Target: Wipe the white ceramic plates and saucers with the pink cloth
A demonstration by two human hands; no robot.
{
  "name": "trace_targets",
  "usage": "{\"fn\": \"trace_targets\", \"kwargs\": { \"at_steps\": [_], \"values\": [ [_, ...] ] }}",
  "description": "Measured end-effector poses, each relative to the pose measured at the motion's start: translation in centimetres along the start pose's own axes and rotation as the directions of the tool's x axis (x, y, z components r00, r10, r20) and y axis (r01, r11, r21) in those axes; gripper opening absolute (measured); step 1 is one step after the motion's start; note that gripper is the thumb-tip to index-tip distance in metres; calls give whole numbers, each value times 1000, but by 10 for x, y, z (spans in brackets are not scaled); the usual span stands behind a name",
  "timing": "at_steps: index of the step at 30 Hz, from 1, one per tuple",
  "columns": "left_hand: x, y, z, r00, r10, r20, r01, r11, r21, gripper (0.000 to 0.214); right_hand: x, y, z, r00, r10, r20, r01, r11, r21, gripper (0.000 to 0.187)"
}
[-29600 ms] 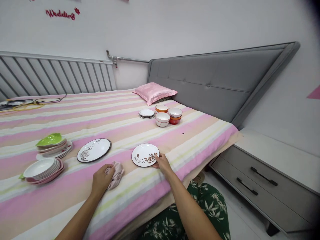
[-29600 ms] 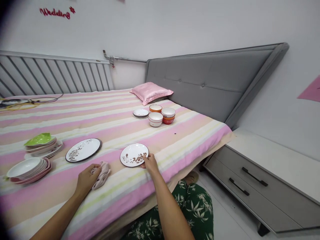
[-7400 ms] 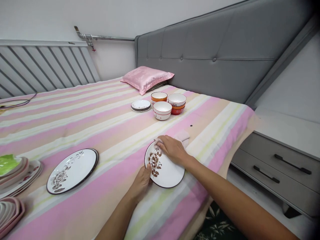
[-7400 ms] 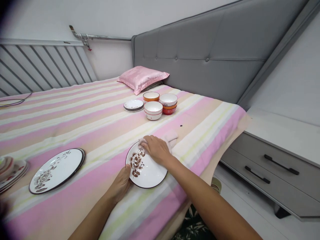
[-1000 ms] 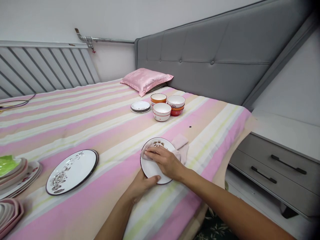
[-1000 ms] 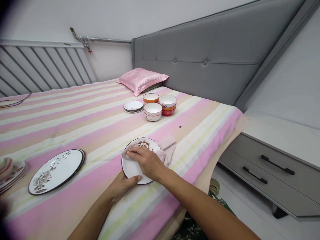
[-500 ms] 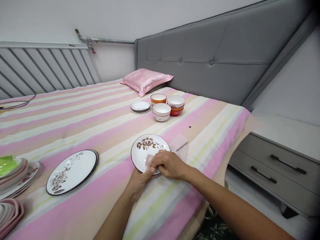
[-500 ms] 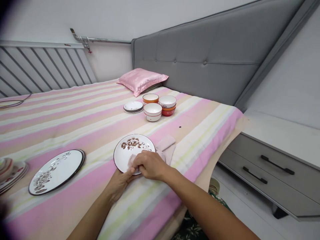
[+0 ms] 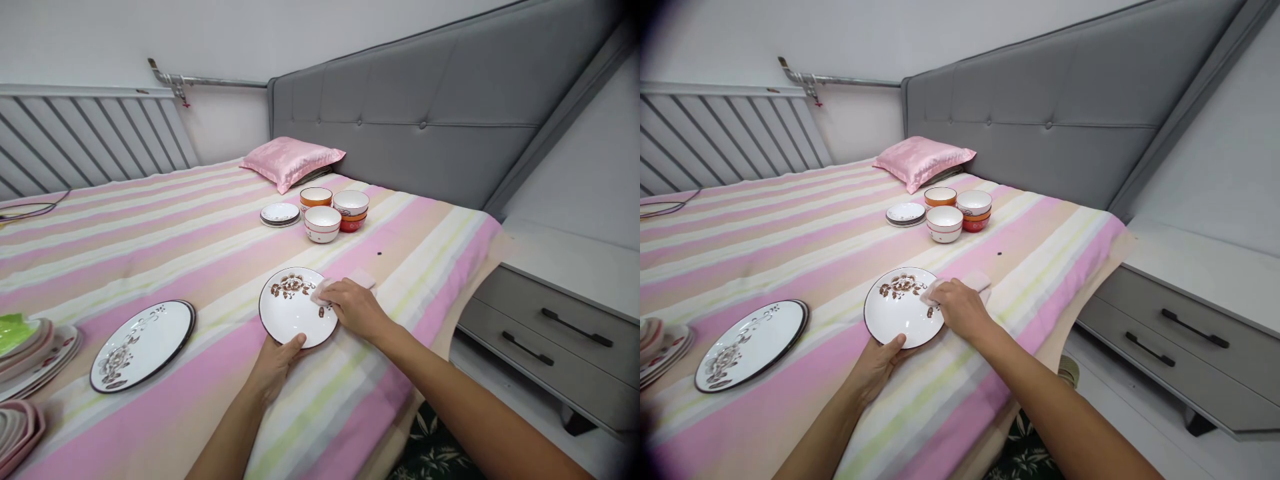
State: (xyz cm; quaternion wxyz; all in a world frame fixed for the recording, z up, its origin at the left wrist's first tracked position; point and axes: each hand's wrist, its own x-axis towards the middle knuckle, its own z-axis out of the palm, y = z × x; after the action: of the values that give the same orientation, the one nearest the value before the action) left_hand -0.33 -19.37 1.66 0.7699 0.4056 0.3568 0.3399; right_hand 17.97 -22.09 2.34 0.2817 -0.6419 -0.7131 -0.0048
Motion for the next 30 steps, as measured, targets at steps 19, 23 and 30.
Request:
{"fn": "trace_targets", "kwargs": {
  "at_steps": [19, 23, 30],
  "values": [
    [-4, -5, -1, 978, -17, 210, -13, 990, 140, 88, 2, -26, 14, 943, -325, -78, 333, 895, 298, 34],
    [-4, -3, 2, 980, 27, 199, -49, 993, 109, 80, -4, -31, 9, 949, -314, -21, 302, 893, 332, 33],
    [-2, -1, 2, 993, 11, 118, -14, 1000, 24, 76, -7, -33, -2, 963, -246, 112, 203, 932, 300, 25]
  ]
}}
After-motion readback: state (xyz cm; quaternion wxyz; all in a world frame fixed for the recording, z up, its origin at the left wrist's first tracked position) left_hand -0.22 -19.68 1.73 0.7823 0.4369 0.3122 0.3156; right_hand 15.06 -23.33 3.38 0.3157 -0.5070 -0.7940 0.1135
